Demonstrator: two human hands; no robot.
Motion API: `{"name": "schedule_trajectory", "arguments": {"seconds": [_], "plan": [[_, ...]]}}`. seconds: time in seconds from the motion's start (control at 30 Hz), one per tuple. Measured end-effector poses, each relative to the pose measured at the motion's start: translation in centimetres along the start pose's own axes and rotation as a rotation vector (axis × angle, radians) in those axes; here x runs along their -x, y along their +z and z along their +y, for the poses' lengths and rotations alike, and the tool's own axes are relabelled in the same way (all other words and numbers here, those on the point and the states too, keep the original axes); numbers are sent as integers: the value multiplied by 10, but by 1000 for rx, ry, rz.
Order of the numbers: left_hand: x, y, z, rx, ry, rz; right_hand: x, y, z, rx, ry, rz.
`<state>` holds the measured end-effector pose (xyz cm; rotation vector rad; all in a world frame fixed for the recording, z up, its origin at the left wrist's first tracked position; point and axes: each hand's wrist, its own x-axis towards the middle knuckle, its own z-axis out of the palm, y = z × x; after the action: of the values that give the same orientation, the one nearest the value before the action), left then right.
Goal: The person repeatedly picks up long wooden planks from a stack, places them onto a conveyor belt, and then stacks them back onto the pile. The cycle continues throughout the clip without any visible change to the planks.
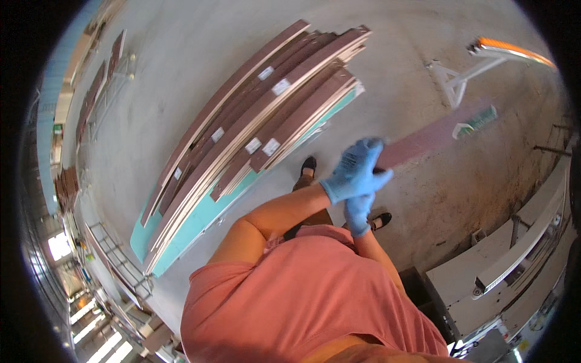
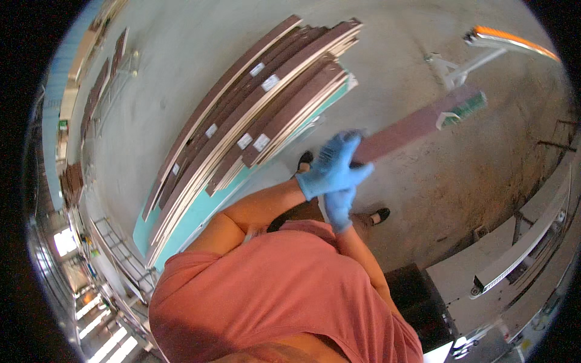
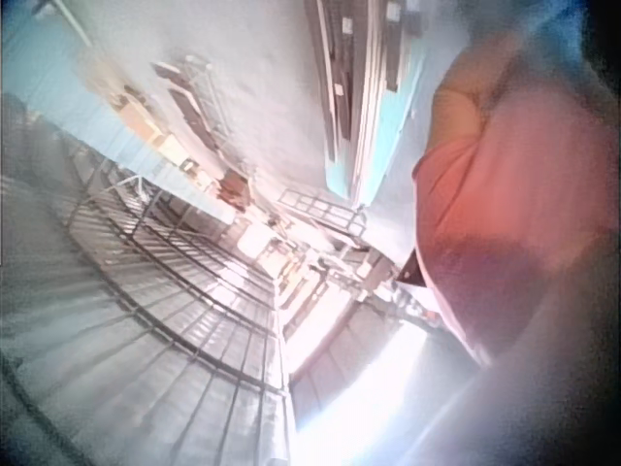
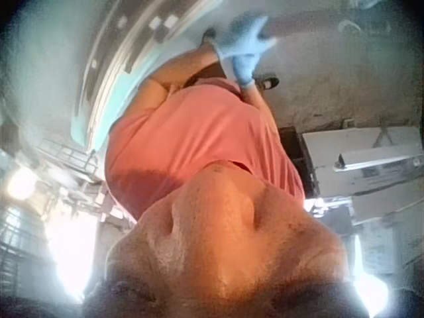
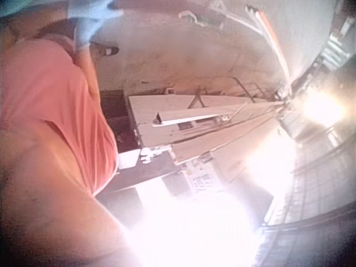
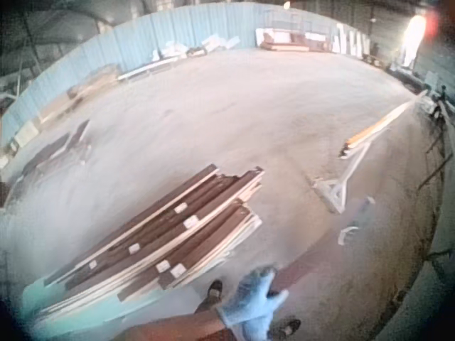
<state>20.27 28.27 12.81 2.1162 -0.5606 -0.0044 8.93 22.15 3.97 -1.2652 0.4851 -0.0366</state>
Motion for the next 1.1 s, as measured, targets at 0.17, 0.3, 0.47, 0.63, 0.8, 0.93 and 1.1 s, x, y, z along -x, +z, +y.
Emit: {"name": "schedule_trajectory", "arguments": {"seconds": [0.17, 0.3, 0.47, 0.63, 0.8, 0.93, 1.1], "plan": [[1, -138, -137, -276, -258, 51, -33, 121, 34, -12, 190, -507], [-7, -213, -231, -388, -405, 65, -25, 138, 50, 311, 408, -453], [-38, -268, -345, -520, -479, -34, -25, 118, 49, 699, 463, -444], [-70, -267, -421, -629, -446, -67, -43, 120, 48, 609, 575, -243], [-93, -256, -472, -565, -383, -65, -53, 137, 62, 468, 639, -232], [-102, -251, -502, -528, -466, -133, -51, 153, 71, 427, 613, -234], [-96, -236, -527, -474, -505, -106, -56, 159, 67, 525, 590, -310]]}}
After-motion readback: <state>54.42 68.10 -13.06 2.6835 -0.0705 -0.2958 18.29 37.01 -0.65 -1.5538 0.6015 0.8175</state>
